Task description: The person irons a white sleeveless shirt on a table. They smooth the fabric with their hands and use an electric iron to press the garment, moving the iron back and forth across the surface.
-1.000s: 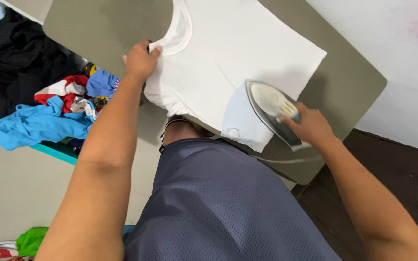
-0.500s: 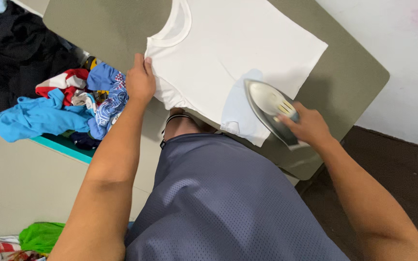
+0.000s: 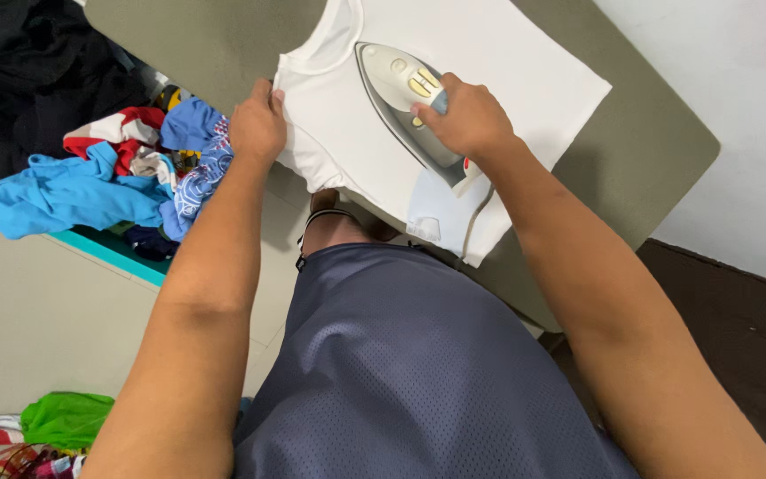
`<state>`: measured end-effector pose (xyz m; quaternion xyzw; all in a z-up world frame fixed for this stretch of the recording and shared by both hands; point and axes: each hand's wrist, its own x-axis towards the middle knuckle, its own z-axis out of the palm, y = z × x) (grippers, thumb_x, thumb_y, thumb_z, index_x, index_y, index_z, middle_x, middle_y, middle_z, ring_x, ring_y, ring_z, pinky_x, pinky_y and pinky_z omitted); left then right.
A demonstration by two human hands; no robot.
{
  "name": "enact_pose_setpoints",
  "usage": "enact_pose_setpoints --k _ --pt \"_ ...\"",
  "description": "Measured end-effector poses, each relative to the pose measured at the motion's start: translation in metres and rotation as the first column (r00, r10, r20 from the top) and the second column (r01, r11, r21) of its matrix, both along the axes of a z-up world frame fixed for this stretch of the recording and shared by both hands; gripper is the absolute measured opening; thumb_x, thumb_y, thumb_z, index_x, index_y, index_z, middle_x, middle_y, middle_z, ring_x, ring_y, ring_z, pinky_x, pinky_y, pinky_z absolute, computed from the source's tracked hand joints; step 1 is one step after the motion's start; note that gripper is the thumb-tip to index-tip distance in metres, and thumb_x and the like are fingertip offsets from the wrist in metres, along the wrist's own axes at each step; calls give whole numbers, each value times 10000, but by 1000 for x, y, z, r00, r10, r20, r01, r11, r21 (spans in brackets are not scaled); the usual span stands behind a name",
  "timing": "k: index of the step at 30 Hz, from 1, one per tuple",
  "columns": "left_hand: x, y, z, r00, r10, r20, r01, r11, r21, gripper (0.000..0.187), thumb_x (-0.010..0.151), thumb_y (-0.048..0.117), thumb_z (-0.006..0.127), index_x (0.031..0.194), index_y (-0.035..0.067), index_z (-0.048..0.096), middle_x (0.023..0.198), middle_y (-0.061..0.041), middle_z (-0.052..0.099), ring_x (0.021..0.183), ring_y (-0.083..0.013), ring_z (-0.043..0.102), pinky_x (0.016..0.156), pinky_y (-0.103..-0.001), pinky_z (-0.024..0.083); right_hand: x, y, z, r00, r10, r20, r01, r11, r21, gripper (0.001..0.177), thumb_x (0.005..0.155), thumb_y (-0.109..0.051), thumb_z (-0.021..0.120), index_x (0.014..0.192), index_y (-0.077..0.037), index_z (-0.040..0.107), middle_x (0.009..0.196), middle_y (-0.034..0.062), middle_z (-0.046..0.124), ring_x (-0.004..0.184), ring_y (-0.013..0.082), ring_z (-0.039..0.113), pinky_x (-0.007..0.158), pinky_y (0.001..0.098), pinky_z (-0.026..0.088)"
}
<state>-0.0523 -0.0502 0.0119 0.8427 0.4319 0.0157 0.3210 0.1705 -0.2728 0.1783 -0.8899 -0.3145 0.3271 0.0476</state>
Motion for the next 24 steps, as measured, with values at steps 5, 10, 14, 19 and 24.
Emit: enact_pose_setpoints --k 5,10,14,19,24 --pt "-1 2 -3 1000 -16 4 16 1000 -9 230 1056 289 598 1084 60 591 971 -257 707 950 -516 634 805 -602 468 -15 -77 12 1000 3 -18 -4 999 -44 596 935 -536 662 1262 -40 619 907 226 743 828 377 728 763 471 564" --pt "-2 4 -10 999 -7 54 7 1000 6 233 1035 290 614 1124 75 620 985 -255 707 952 -512 633 794 -589 477 -43 -191 32 997 -72 -21 69 991 -112 562 931 -558 638 1259 -102 648 832 215 744 796 375 737 755 474 576" --pt "-3 4 -13 999 -12 47 10 999 31 242 1039 305 625 1152 92 639 1018 -244 713 967 -506 636 805 -579 482 -57 -254 35 988 -145 -60 119 942 -315 575 932 -587 601 1235 -99 629 809 203 740 761 356 765 723 488 577" --pt "-2 -2 -1 999 43 31 -43 999 19 286 1034 351 645 1111 75 650 1004 -233 721 969 -492 645 814 -567 484 -60 -280 29 988 -147 -47 126 944 -305 584 923 -590 609 1223 -90 619 774 222 736 770 371 765 712 490 579" --pt "-19 -24 6 995 92 40 -94 993 73 402 944 427 711 1043 45 633 921 -265 715 882 -478 678 759 -540 516 -59 -252 31 992 -111 -54 100 978 -185 587 907 -597 631 1192 -84 648 803 204 735 763 381 751 710 482 574"
